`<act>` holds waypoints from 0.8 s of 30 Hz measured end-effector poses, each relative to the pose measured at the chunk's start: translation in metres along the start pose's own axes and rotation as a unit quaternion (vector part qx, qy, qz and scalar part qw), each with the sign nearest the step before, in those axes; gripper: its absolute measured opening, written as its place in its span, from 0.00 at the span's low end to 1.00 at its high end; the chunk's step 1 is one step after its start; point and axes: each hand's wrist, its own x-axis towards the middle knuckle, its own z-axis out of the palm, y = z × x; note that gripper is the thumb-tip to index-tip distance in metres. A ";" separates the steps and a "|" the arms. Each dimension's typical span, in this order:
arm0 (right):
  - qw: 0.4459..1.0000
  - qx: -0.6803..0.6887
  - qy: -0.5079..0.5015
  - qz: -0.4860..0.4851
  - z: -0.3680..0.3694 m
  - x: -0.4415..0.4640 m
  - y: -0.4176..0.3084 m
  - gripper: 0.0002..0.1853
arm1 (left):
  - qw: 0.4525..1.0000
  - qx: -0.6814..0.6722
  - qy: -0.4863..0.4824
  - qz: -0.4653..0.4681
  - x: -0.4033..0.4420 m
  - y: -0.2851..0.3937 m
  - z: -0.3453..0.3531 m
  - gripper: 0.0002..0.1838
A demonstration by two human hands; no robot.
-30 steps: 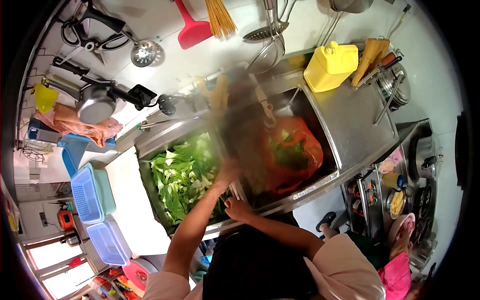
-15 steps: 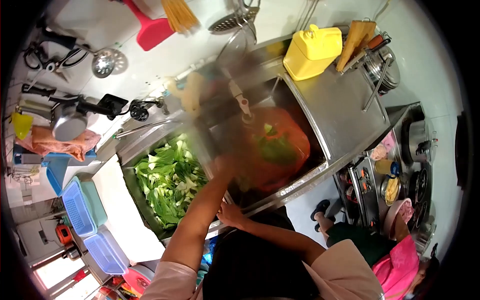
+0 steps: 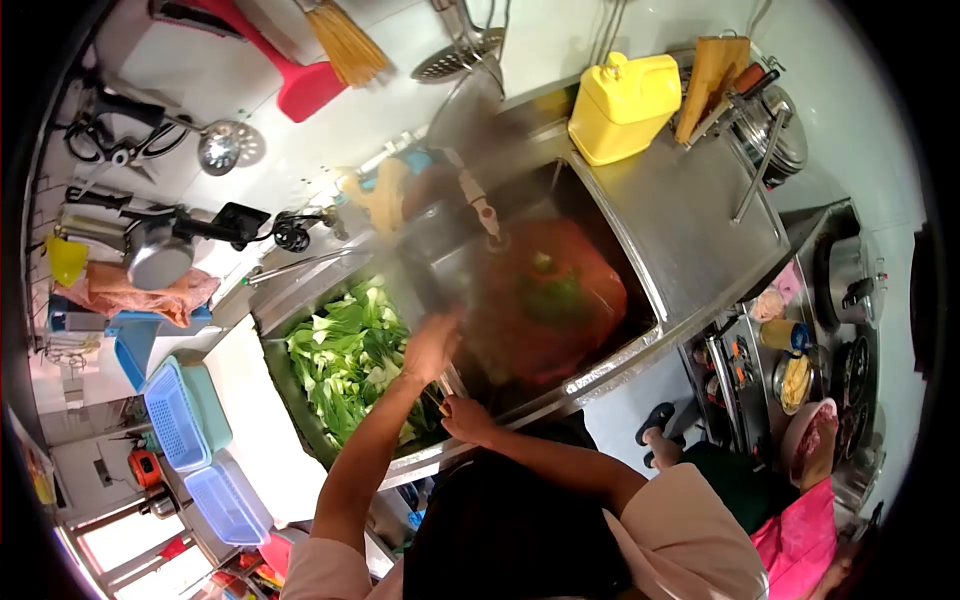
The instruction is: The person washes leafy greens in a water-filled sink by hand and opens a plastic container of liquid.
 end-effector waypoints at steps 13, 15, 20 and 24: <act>0.946 0.223 0.233 -0.007 -0.096 0.023 0.001 0.11 | 0.978 0.194 0.058 0.047 -0.042 -0.006 -0.009 0.36; 0.911 0.337 0.228 0.070 -0.110 0.023 -0.039 0.13 | 0.978 0.196 0.062 0.031 -0.049 -0.003 0.003 0.35; 0.938 0.203 0.267 0.092 -0.097 0.046 -0.037 0.13 | 0.973 0.215 0.064 0.055 -0.065 0.001 0.005 0.36; 0.948 0.149 0.272 -0.071 -0.075 0.072 0.024 0.09 | 0.979 0.193 0.057 0.044 -0.075 0.001 0.001 0.39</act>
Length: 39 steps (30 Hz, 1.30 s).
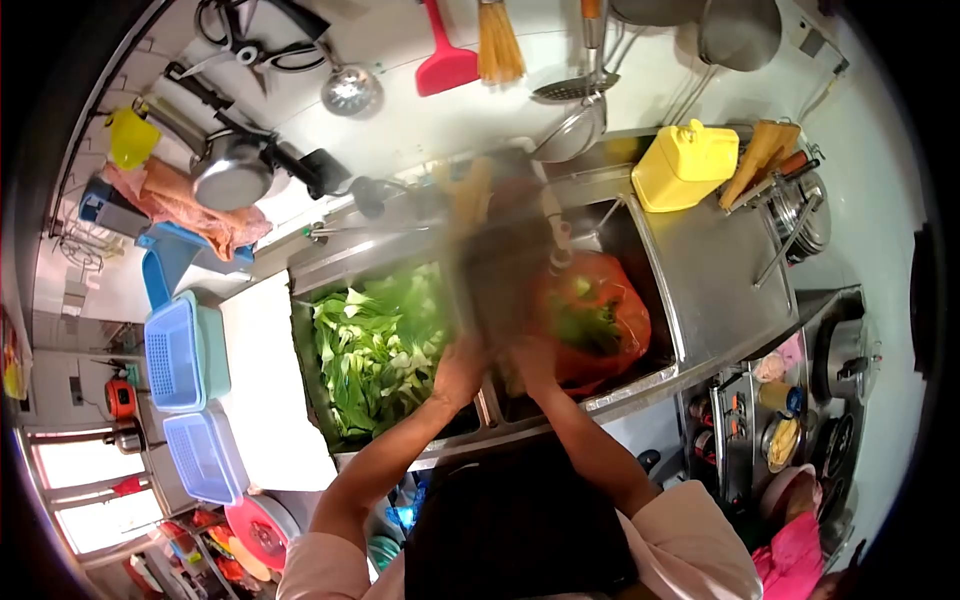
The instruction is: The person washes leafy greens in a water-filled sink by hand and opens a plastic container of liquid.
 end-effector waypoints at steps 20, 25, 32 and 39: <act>0.944 0.026 -0.044 0.325 0.013 -0.004 -0.071 0.16 | 0.996 -0.043 -0.043 -0.072 -0.031 0.000 0.018 0.33; 0.934 0.087 -0.073 0.339 -0.008 -0.003 -0.076 0.12 | 0.997 -0.051 -0.025 -0.043 -0.032 0.001 0.012 0.35; 0.917 0.092 -0.104 0.374 -0.022 0.005 -0.086 0.05 | 0.975 -0.178 0.045 -0.127 -0.049 -0.013 0.025 0.32; 0.918 0.073 -0.056 0.387 -0.004 0.041 0.025 0.05 | 0.955 -0.174 0.024 -0.238 -0.091 -0.013 0.006 0.29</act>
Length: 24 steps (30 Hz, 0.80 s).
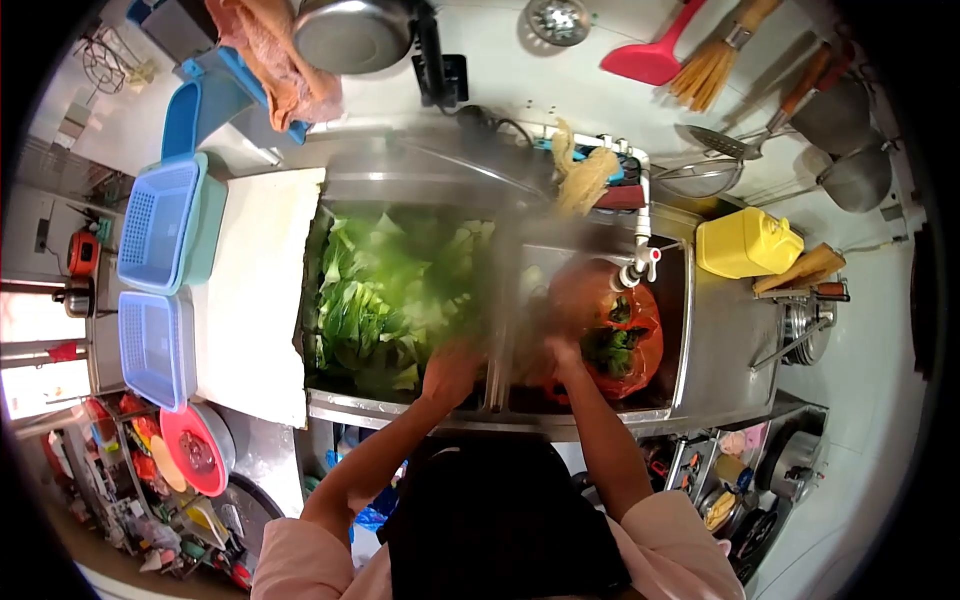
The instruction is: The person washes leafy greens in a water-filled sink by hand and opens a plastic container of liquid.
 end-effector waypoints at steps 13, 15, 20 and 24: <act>0.999 -0.021 -0.029 0.032 0.012 0.050 0.007 0.07 | 0.984 -0.083 0.030 -0.156 -0.062 -0.030 -0.004 0.28; 0.998 -0.032 -0.040 0.030 0.003 0.035 0.008 0.08 | 0.983 -0.089 0.027 -0.157 -0.064 -0.032 -0.005 0.28; 0.993 -0.025 -0.106 -0.041 -0.013 -0.013 0.005 0.09 | 0.981 -0.111 0.021 -0.156 -0.060 -0.037 -0.008 0.28; 0.974 -0.050 -0.163 -0.151 -0.008 -0.075 -0.020 0.13 | 0.984 -0.111 0.034 -0.137 -0.054 -0.034 -0.010 0.28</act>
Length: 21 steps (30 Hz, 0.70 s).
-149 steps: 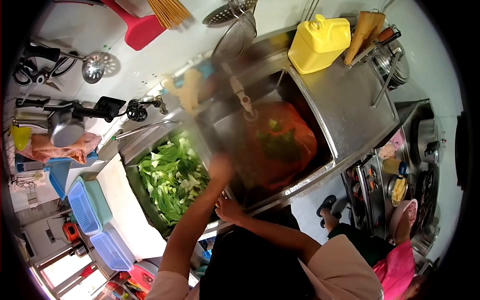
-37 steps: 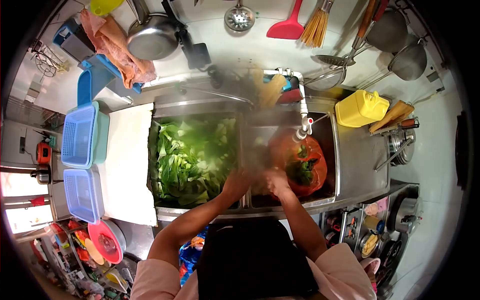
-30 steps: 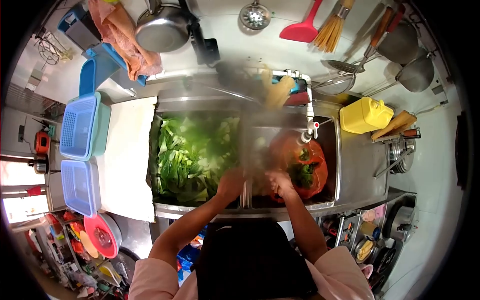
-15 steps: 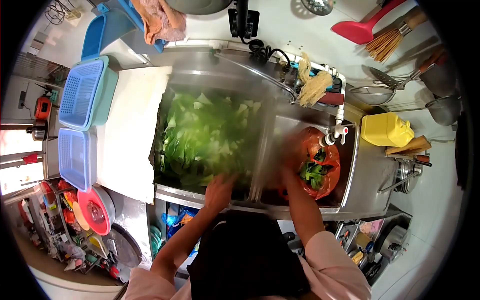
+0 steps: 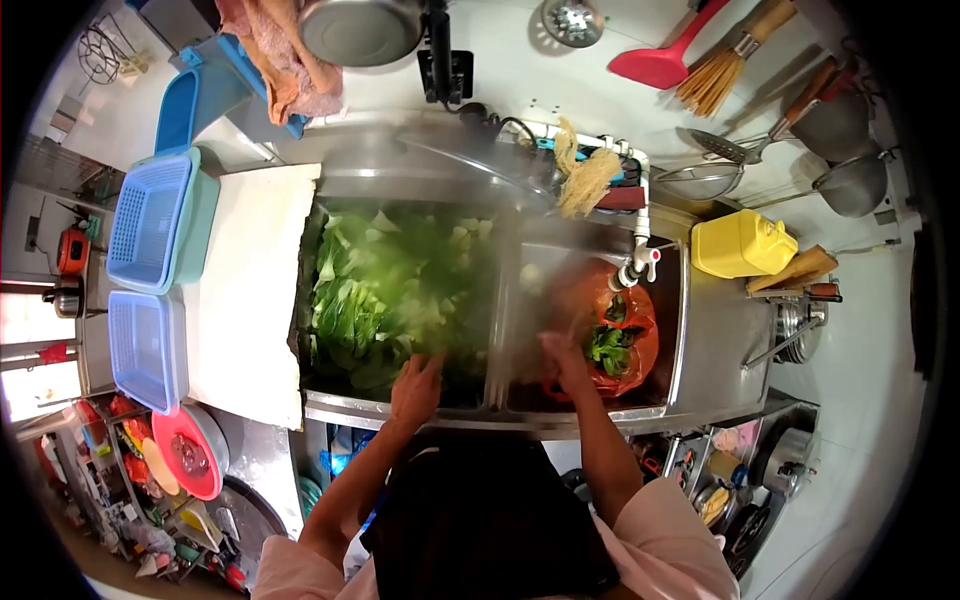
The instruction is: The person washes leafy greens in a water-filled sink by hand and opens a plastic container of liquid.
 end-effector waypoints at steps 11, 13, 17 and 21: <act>0.947 0.183 -0.219 -0.145 0.022 -0.043 -0.061 0.06 | 0.998 -0.002 0.006 0.055 0.011 0.006 0.001 0.28; 0.900 0.301 -0.300 -0.097 0.028 -0.047 -0.075 0.08 | 0.998 -0.010 0.018 0.065 0.011 0.006 0.000 0.25; 0.909 -0.405 0.057 0.075 -0.011 0.015 -0.003 0.16 | 0.999 -0.005 0.000 0.051 0.010 -0.004 0.004 0.24; 0.885 -0.377 0.139 -0.235 0.008 -0.001 -0.005 0.23 | 0.997 0.044 0.032 0.047 -0.003 -0.023 0.004 0.18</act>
